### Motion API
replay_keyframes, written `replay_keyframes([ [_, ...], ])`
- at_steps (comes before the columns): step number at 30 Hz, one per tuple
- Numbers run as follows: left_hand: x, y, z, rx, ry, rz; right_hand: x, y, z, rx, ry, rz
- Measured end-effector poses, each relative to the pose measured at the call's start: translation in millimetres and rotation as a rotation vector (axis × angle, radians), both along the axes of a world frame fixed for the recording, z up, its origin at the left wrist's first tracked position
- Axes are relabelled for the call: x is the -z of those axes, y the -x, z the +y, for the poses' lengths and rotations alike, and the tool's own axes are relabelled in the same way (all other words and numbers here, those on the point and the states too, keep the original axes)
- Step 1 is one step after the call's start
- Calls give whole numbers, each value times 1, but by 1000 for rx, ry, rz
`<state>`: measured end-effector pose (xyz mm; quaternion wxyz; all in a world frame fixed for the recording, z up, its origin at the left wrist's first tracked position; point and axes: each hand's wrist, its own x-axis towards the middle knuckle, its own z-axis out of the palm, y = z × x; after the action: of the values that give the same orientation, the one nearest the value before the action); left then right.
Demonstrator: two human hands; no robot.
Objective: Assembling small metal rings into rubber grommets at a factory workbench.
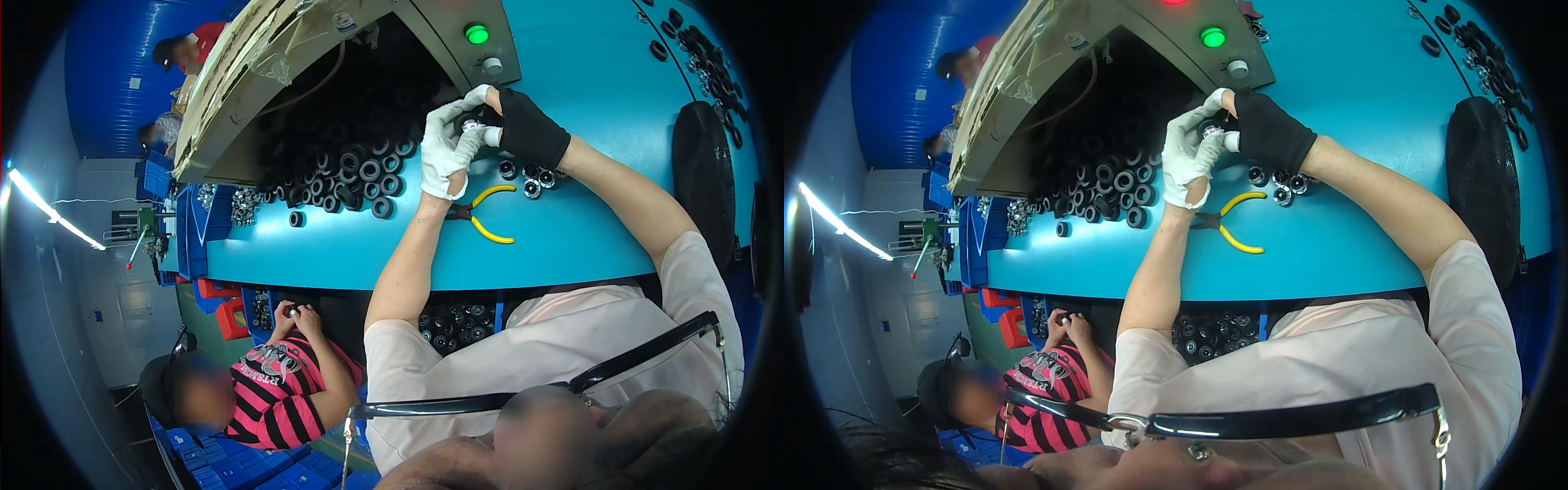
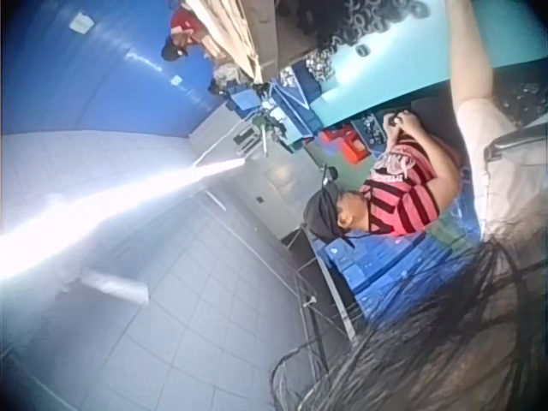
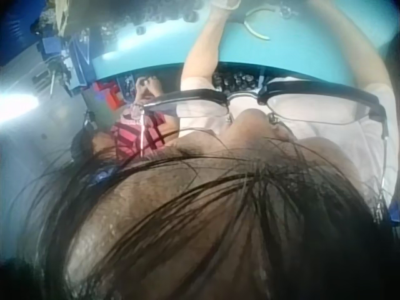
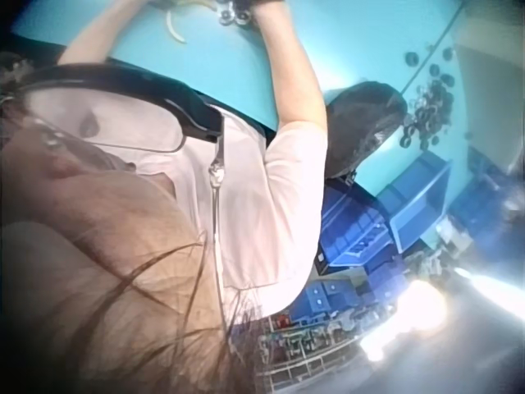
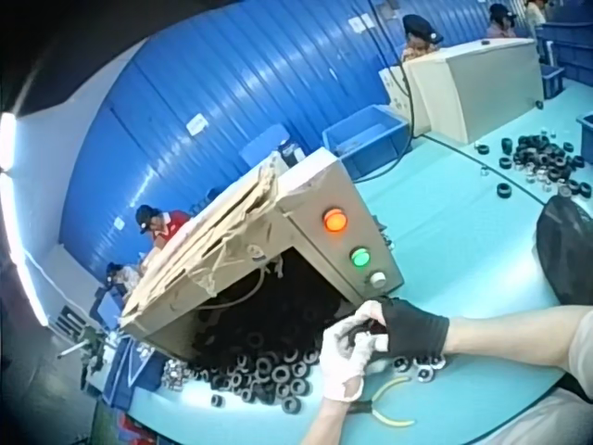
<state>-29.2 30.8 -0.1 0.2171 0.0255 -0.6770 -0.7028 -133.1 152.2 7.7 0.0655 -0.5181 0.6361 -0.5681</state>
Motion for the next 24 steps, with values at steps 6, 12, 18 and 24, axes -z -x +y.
replay_keyframes([
  [6, -1, 0, -1, 34, -392, -158, -2, 0, 0, 106, 84, 199],
  [12, 0, 0, -4, 37, -560, -197, -5, 2, 1, 61, 76, 25],
  [18, -1, -1, -2, 53, -332, -159, -11, 0, 3, 31, -28, -62],
  [24, 1, -3, -7, 28, -162, -88, -11, 2, 1, -3, -133, -52],
])
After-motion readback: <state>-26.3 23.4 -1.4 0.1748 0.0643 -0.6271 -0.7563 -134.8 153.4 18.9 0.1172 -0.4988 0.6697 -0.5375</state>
